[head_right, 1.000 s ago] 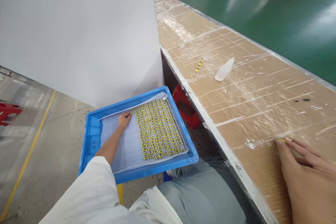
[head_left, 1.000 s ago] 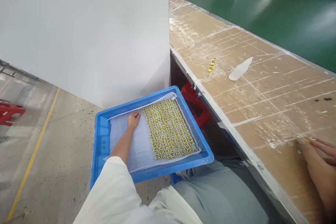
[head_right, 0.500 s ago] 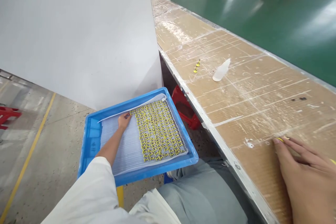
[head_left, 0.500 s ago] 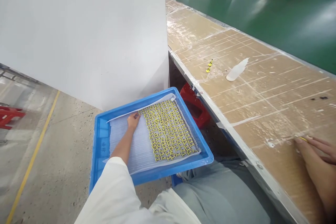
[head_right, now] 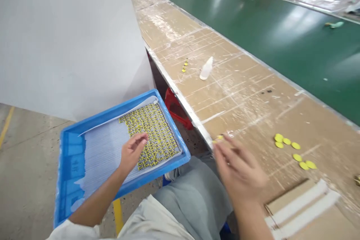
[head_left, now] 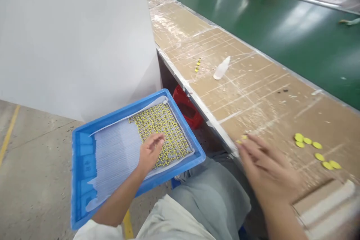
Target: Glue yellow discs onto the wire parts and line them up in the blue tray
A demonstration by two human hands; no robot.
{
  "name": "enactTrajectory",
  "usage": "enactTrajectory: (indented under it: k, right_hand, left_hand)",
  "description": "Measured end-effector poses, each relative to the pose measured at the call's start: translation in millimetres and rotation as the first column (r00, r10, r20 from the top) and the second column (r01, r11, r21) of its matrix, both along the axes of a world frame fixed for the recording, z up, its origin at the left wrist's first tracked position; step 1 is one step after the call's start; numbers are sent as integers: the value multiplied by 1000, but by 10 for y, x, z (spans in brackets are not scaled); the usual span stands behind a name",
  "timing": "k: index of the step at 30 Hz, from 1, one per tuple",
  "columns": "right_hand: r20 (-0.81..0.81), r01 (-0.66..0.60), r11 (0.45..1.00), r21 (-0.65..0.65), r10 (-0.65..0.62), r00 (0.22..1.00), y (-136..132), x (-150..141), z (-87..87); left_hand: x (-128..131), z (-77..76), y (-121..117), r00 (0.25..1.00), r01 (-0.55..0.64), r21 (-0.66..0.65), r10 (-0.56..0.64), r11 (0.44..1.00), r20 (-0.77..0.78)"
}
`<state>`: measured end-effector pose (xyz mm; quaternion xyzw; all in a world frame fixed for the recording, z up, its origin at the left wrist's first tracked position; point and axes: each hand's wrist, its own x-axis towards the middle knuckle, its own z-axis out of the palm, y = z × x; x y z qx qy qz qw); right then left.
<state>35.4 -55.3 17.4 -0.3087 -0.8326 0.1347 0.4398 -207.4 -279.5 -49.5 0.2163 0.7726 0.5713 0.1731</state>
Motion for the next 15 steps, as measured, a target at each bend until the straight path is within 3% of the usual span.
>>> enactTrajectory:
  k: [2, 4, 6, 10, 15]
  right_hand:
    - [-66, -125, 992, -28, 123, 990, -281, -109, 42]
    - [-84, -174, 984, -29, 171, 982, -475, -170, 46]
    - [-89, -182, 983, -23, 179, 980, -582, -177, 25]
    - [-84, -181, 984, -5, 180, 980, -646, -113, -44]
    - [-130, -201, 979, 12, 201, 971, -714, -143, -62]
  left_hand:
    - [402, 274, 202, 966, 137, 197, -175, 971, 190]
    - [661, 500, 409, 873, 189, 366, -326, 911, 363]
    - [800, 637, 586, 779, 201, 438, -414, 876, 471]
    - [925, 692, 761, 617, 224, 468, -496, 855, 611]
    - [1050, 695, 752, 494, 101, 457, -443, 884, 748]
